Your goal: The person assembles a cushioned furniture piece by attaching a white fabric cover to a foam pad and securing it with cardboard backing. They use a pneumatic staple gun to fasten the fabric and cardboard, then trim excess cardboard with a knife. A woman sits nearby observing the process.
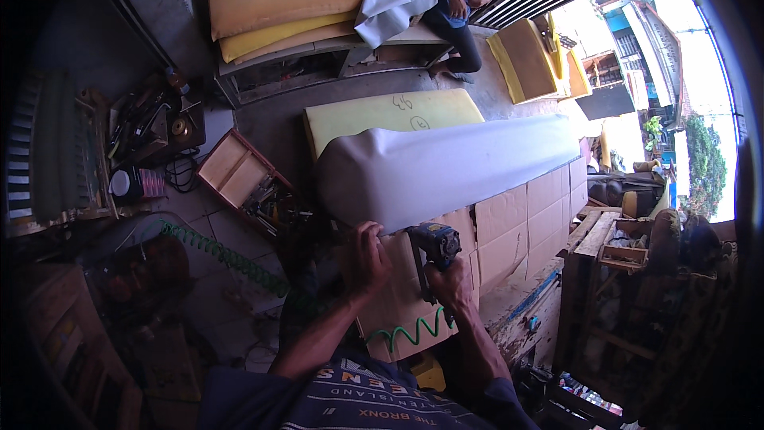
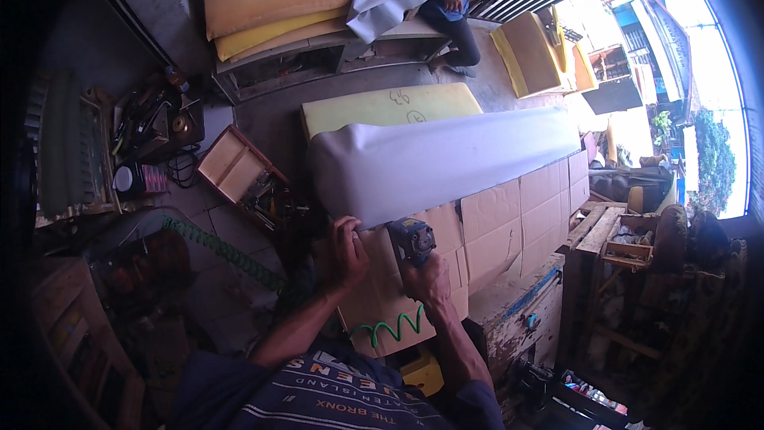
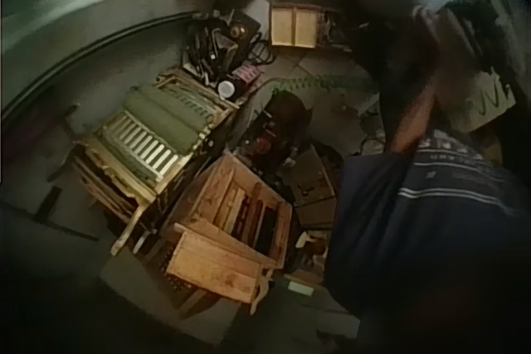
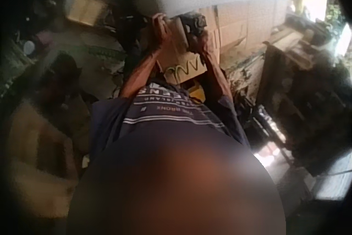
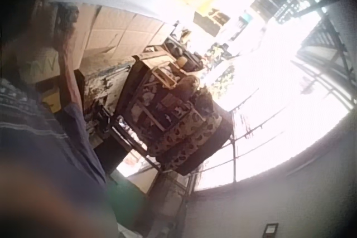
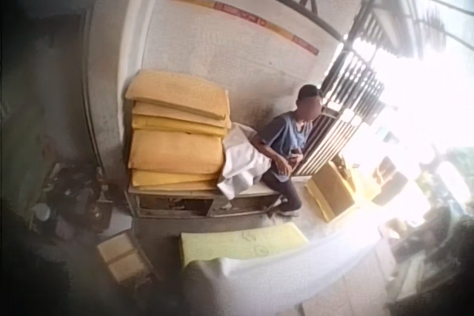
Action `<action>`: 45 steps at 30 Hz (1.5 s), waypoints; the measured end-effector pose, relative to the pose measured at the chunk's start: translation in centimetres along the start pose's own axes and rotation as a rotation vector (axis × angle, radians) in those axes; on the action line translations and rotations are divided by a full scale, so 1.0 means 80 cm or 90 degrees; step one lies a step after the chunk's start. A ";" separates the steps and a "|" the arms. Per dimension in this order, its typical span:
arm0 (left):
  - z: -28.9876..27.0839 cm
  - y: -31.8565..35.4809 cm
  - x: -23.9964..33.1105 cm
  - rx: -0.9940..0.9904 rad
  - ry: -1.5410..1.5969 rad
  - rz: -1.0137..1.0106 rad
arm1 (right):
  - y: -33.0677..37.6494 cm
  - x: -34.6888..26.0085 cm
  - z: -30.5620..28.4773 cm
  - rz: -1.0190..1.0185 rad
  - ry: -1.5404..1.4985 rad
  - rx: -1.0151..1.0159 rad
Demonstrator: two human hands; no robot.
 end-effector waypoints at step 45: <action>0.411 0.070 0.188 -0.318 -0.349 0.350 | -0.297 0.240 -0.274 -0.063 -0.160 0.089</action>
Point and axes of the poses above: each hand's wrist, its own y-axis away from the middle knuckle, its own z-axis out of the palm, x = y × z, the point moved 2 cm from there along -y, towards the middle knuckle, and after that the axes turned 13 degrees about x, right-handed, at the moved point
